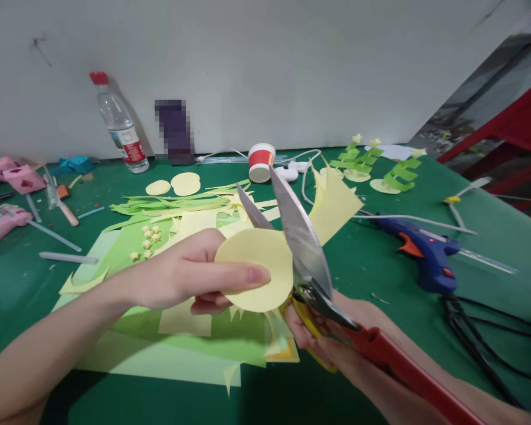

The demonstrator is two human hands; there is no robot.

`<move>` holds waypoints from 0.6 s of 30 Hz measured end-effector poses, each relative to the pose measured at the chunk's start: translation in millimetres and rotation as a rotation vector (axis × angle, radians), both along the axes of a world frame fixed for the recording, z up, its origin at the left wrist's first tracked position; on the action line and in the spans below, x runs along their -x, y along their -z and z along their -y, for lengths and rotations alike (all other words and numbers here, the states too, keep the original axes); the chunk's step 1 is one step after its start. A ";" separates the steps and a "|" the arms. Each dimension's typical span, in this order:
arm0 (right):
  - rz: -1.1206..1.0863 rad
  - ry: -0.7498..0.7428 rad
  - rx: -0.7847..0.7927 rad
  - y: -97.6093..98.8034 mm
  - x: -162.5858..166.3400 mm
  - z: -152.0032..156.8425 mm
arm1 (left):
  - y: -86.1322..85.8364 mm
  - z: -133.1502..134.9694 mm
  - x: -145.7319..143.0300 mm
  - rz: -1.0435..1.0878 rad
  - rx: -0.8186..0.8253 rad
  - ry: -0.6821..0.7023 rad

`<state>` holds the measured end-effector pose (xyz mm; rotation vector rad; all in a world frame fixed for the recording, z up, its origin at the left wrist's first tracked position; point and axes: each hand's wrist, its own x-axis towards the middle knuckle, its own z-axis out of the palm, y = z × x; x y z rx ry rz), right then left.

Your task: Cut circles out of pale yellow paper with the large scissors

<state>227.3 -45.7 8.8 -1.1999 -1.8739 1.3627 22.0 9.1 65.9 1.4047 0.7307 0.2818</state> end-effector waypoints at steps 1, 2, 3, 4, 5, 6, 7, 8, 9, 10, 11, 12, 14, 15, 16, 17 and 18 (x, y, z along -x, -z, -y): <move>-0.003 -0.002 0.004 -1.9 0.1 0.6 | -0.3 0.0 -0.1 0.003 0.001 -0.004; -0.006 -0.005 0.010 -2.6 -0.1 1.0 | -0.8 0.2 -0.2 0.006 0.005 -0.007; -0.008 -0.010 0.016 -2.2 -0.6 1.1 | -1.4 0.4 -0.2 0.009 0.008 -0.005; -0.011 -0.014 0.022 -1.1 -1.3 0.8 | -2.0 0.6 -0.1 0.003 0.006 -0.008; -0.014 -0.018 0.025 0.7 -2.4 0.3 | -2.6 0.8 0.0 -0.003 0.003 -0.009; -0.017 -0.020 0.026 2.7 -3.9 -0.2 | -3.0 0.7 0.3 -0.007 0.003 -0.012; -0.022 -0.022 0.027 4.8 -6.0 -0.4 | -3.3 0.5 0.6 -0.003 0.007 -0.014; -0.028 -0.025 0.026 6.7 -8.7 -0.1 | -3.4 0.1 1.0 0.007 0.015 -0.011; -0.034 -0.026 0.025 8.3 -12.0 0.9 | -3.4 -0.5 1.3 0.013 0.021 -0.011; -0.040 -0.024 0.023 9.6 -15.7 2.4 | -3.4 -1.1 1.7 0.017 0.027 -0.010; -0.045 -0.021 0.021 10.5 -19.5 4.4 | -3.4 -1.8 1.9 0.025 0.035 0.001; -0.048 -0.018 0.017 11.0 -23.3 6.6 | -3.4 -2.4 2.1 0.032 0.043 0.016; -0.044 -0.016 0.014 11.1 -28.9 10.7 | -3.6 -3.1 2.2 0.036 0.056 0.049; -0.039 -0.018 0.012 10.7 -30.1 12.1 | -3.7 -3.3 2.3 0.035 0.064 0.069; -0.034 -0.020 0.014 10.1 -30.0 12.8 | -3.9 -3.3 2.3 0.031 0.065 0.088; -0.030 -0.021 0.010 9.3 -28.5 12.9 | -4.0 -3.2 2.4 0.021 0.061 0.103; -0.024 -0.022 -0.002 8.5 -25.8 12.1 | -4.1 -3.1 2.6 0.011 0.053 0.113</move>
